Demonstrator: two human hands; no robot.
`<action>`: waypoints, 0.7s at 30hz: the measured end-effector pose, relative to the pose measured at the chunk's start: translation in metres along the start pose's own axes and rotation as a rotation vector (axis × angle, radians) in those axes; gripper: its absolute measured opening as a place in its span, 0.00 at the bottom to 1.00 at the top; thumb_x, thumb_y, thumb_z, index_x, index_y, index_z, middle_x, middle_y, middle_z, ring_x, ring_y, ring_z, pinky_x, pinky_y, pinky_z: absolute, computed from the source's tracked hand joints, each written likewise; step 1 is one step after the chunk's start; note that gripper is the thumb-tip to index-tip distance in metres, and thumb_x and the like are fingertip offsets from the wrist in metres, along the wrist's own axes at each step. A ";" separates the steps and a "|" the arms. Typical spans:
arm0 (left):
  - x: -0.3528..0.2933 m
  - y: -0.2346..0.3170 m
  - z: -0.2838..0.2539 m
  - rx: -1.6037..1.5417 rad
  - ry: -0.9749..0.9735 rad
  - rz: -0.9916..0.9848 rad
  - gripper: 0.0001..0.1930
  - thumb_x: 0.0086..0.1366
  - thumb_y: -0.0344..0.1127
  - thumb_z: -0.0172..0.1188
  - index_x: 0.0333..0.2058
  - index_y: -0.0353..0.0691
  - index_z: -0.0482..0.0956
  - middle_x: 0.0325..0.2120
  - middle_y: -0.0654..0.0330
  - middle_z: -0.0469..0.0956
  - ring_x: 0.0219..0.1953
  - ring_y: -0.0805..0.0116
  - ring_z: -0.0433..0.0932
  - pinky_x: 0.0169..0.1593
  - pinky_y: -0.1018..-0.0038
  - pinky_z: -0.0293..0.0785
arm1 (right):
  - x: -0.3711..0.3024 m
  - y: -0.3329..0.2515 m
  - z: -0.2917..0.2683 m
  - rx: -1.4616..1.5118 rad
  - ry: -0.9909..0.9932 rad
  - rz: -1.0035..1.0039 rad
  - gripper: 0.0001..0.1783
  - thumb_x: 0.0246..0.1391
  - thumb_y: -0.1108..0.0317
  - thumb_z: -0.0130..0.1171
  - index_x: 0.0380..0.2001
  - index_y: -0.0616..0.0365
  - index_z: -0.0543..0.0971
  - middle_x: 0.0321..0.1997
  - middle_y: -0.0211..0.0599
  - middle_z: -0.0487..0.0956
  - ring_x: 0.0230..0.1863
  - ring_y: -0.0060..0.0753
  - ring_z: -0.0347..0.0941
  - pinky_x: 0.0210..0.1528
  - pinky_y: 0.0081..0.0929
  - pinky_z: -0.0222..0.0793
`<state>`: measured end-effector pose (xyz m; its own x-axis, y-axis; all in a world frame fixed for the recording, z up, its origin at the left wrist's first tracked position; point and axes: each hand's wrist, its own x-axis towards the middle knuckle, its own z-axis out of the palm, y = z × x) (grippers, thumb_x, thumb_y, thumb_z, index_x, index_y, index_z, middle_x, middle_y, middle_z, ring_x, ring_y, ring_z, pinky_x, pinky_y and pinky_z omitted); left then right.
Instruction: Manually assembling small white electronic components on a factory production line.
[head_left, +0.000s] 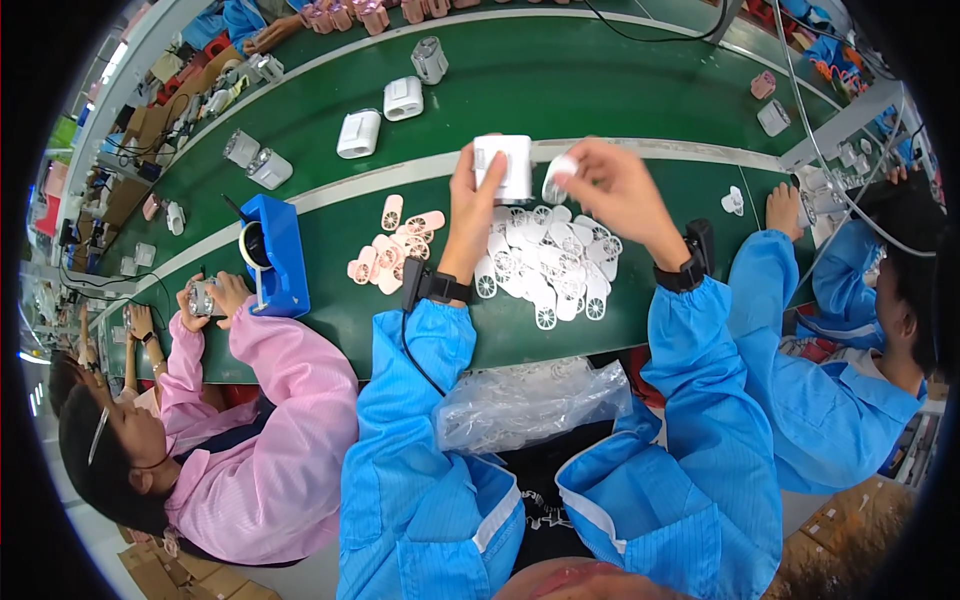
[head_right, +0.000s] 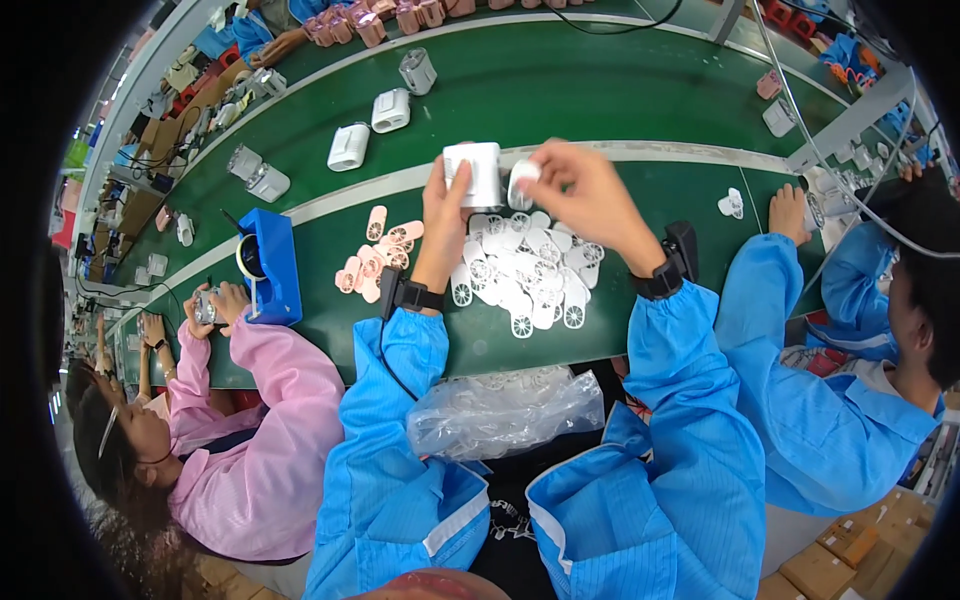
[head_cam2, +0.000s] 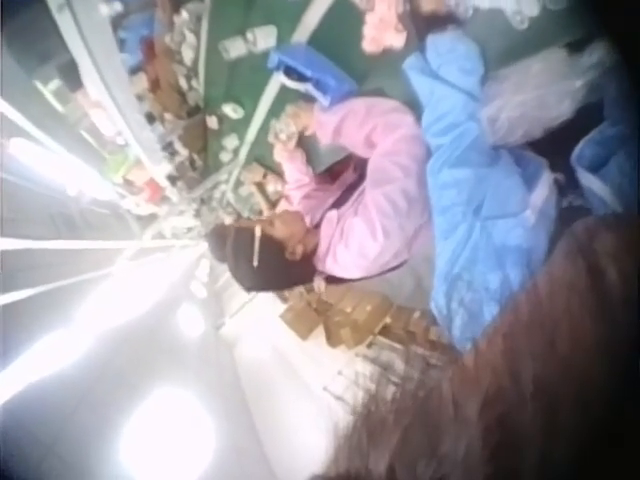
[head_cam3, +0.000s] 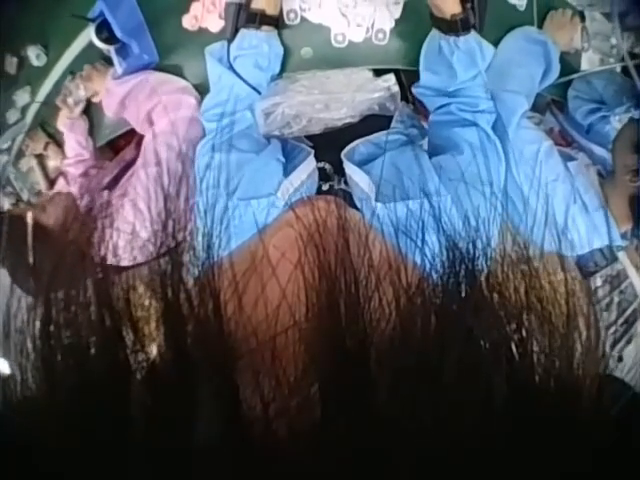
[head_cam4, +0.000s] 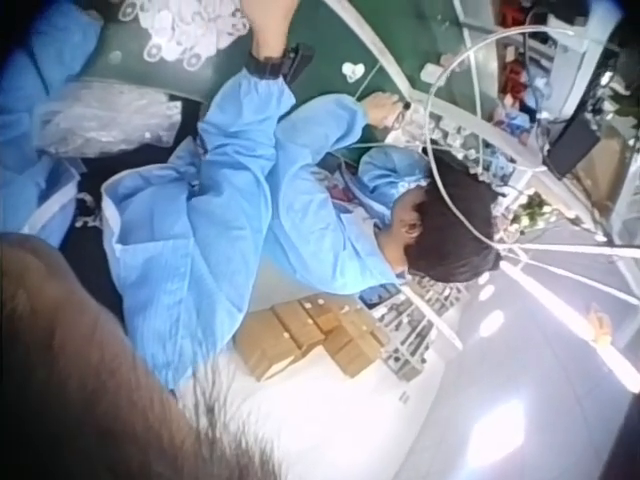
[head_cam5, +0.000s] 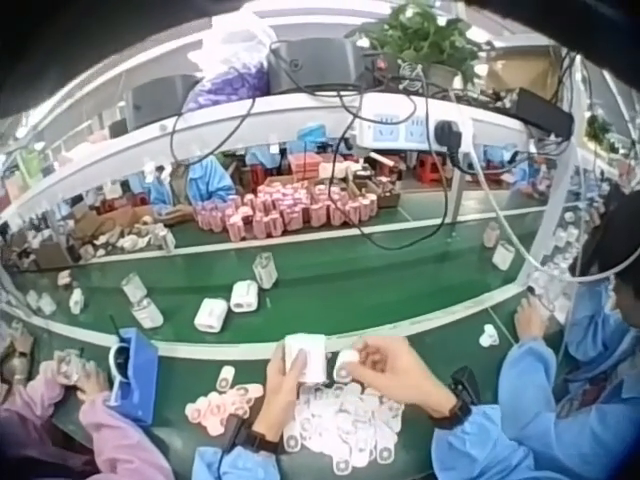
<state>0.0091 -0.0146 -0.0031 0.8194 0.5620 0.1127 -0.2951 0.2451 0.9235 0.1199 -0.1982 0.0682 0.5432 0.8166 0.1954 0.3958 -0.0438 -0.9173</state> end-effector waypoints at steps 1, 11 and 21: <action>0.002 -0.002 0.000 0.007 0.000 0.003 0.22 0.75 0.38 0.63 0.62 0.34 0.71 0.48 0.53 0.84 0.47 0.70 0.85 0.47 0.72 0.82 | 0.006 -0.003 -0.002 0.142 0.172 -0.040 0.08 0.63 0.70 0.69 0.38 0.65 0.81 0.35 0.34 0.85 0.31 0.20 0.79 0.32 0.23 0.74; -0.002 -0.002 0.000 0.312 -0.086 0.247 0.28 0.68 0.36 0.72 0.61 0.33 0.72 0.50 0.53 0.82 0.51 0.69 0.82 0.53 0.72 0.79 | 0.026 0.017 0.011 0.020 0.154 -0.264 0.09 0.63 0.74 0.66 0.45 0.63 0.85 0.45 0.36 0.86 0.47 0.27 0.83 0.43 0.25 0.80; -0.007 0.010 0.000 0.480 -0.152 0.299 0.33 0.64 0.39 0.76 0.62 0.33 0.73 0.52 0.52 0.82 0.54 0.65 0.81 0.58 0.68 0.77 | 0.022 0.024 0.007 0.252 0.108 -0.189 0.12 0.62 0.78 0.65 0.48 0.62 0.87 0.47 0.36 0.84 0.49 0.32 0.81 0.50 0.26 0.78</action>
<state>0.0005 -0.0156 0.0056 0.8065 0.4238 0.4123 -0.2975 -0.3117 0.9024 0.1359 -0.1774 0.0481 0.5583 0.7305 0.3932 0.3089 0.2569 -0.9158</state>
